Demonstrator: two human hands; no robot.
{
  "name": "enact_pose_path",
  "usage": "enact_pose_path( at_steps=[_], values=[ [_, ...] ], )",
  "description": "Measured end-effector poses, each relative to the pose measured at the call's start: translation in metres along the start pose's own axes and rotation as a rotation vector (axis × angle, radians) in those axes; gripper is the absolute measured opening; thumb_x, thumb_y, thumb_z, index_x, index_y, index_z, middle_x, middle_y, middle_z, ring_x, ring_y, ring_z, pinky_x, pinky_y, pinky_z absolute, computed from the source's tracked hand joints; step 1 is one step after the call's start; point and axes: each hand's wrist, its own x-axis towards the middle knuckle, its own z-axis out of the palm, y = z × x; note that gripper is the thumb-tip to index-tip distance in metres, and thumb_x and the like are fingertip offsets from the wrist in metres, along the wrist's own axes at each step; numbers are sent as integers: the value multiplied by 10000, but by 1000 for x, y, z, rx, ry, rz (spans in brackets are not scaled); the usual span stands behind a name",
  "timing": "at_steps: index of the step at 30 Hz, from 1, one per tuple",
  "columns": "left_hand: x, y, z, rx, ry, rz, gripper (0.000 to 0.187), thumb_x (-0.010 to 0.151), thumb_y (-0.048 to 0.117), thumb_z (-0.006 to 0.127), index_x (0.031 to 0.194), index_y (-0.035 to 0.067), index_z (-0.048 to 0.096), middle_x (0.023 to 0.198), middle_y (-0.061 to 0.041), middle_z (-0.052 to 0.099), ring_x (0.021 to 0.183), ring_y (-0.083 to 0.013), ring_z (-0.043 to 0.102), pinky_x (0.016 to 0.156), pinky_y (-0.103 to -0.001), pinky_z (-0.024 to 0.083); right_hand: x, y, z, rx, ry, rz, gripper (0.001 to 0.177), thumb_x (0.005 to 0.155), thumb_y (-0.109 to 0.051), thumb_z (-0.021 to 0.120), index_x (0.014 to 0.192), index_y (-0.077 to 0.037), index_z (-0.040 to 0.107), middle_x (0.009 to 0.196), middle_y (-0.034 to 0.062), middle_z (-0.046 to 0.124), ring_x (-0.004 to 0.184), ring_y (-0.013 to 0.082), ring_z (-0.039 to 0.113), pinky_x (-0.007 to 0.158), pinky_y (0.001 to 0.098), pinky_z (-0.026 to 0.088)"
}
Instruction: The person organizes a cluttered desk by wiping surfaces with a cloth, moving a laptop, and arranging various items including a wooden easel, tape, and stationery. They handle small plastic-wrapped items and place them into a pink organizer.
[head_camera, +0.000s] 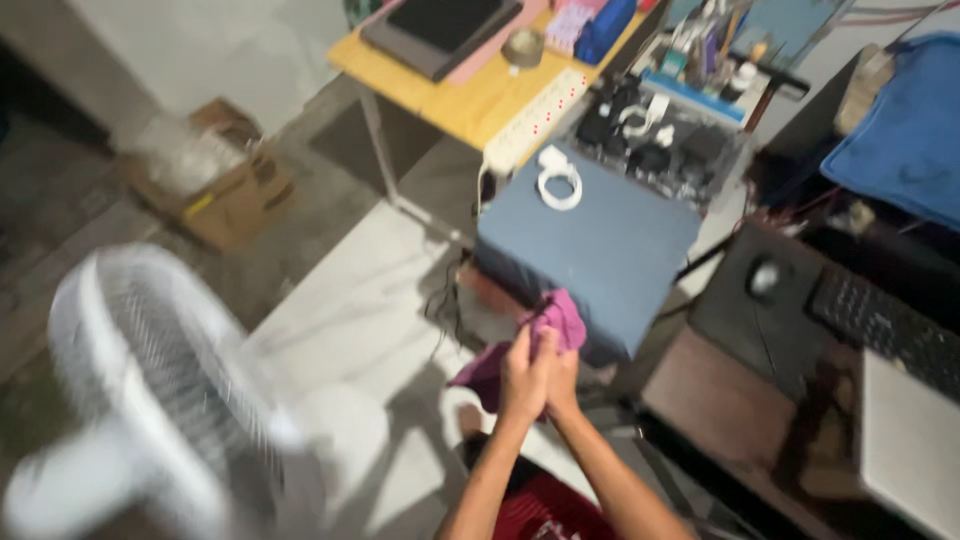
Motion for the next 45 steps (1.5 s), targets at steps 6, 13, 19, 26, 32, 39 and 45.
enact_pose_path(
  at_steps=[6,13,19,26,32,39,45],
  values=[
    [158,33,-12,176,-165,253,496,897,349,725,1300,63,676,1090,-219,752,1047,-296,731,861,-394,577,132,-20,79,83,248,12,386,1047,-346,574,1288,-47,609,1075,84,683,927,187,650,799,339,554],
    [339,19,-77,-176,-173,136,205,976,164,672,1096,5,718,987,-88,771,825,-180,733,711,-313,594,264,-24,182,805,244,107,335,1074,-378,546,1221,-85,614,989,81,669,845,206,647,745,363,553],
    [540,10,-219,-331,66,115,179,1029,177,618,1114,32,679,995,-59,721,830,-121,679,716,-255,545,331,-25,256,1002,165,242,276,1000,-303,544,1196,-123,615,1022,79,682,924,235,655,836,399,550],
    [700,8,-321,-297,-66,-14,216,1034,194,633,1126,7,689,997,-68,714,856,-118,649,743,-259,535,446,-16,406,1071,98,438,341,993,-345,548,1143,-50,631,1068,143,696,998,305,665,924,450,550],
    [796,2,-354,-217,-275,-165,242,1009,186,629,1164,11,693,1032,-72,729,927,-133,677,785,-274,548,525,-28,505,1022,277,690,279,986,-286,619,1164,-71,632,1098,135,688,1023,300,654,1037,479,520],
    [915,-32,-367,-119,-470,-246,264,1014,208,622,1170,11,703,1055,-77,740,977,-153,703,824,-279,560,645,-53,492,1068,431,113,329,1014,-236,644,1285,-53,619,1289,145,654,1206,284,627,1147,460,466],
    [1026,-55,-349,-8,-680,-263,279,961,173,666,1172,-8,688,1085,-88,749,984,-141,705,822,-276,558,770,27,522,-187,936,10,554,905,-304,717,1342,-5,551,1304,177,626,1214,344,602,1043,473,478]
  ],
)
